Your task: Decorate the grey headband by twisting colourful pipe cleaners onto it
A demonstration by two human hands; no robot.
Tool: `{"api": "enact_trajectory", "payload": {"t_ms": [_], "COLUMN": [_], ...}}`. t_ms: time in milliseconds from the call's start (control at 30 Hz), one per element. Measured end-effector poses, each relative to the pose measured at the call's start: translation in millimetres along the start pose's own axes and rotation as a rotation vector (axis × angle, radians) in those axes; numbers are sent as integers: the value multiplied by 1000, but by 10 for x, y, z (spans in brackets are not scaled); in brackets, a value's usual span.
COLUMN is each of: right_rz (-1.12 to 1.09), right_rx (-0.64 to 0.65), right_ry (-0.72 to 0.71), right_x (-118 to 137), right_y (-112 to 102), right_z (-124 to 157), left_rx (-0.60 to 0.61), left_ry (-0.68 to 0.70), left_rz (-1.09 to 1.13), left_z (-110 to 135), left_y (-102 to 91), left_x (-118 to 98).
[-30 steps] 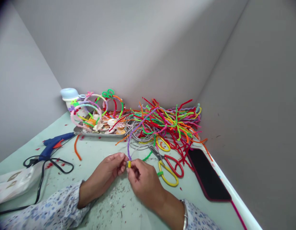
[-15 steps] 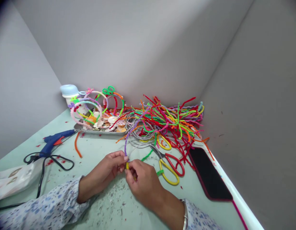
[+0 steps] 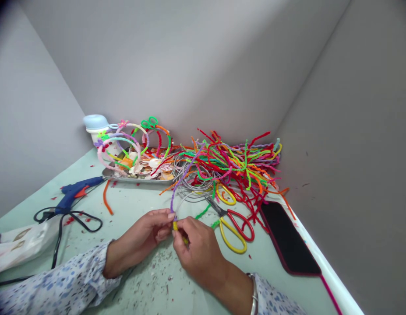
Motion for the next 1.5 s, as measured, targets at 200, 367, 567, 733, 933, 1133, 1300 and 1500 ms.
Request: {"api": "enact_trajectory", "payload": {"t_ms": [200, 367, 567, 733, 933, 1133, 1300, 1500], "right_rz": [35, 14, -29, -33, -35, -83, -131, -122], "right_rx": [-43, -72, -81, -84, -99, -127, -146, -191], "right_ry": [-16, 26, 76, 98, 67, 104, 139, 100], "right_x": [27, -23, -47, -18, 18, -17, -59, -21], "right_y": [-57, -85, -93, -85, -89, -119, -124, -166], "right_z": [1, -4, -4, 17, 21, 24, 44, 67], "left_rx": [22, 22, 23, 20, 4, 3, 33, 63], "left_ry": [-25, 10, 35, 32, 33, 51, 80, 47], "left_rz": [63, 60, 9, 46, 48, 36, 23, 25], "left_z": [18, 34, 54, 47, 71, 70, 70, 48], "left_y": [17, 4, 29, 26, 17, 19, 46, 48], "left_x": [39, 37, 36, 36, 38, 20, 1, 41]}}
Point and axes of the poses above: each hand's wrist, its own z-axis away from the middle knuckle, its own y-axis out of the palm, x = y × z, the point moved 10 cm from there along -z, towards the middle knuckle, and after that the axes turned 4 degrees about z, right-handed, at the moved point
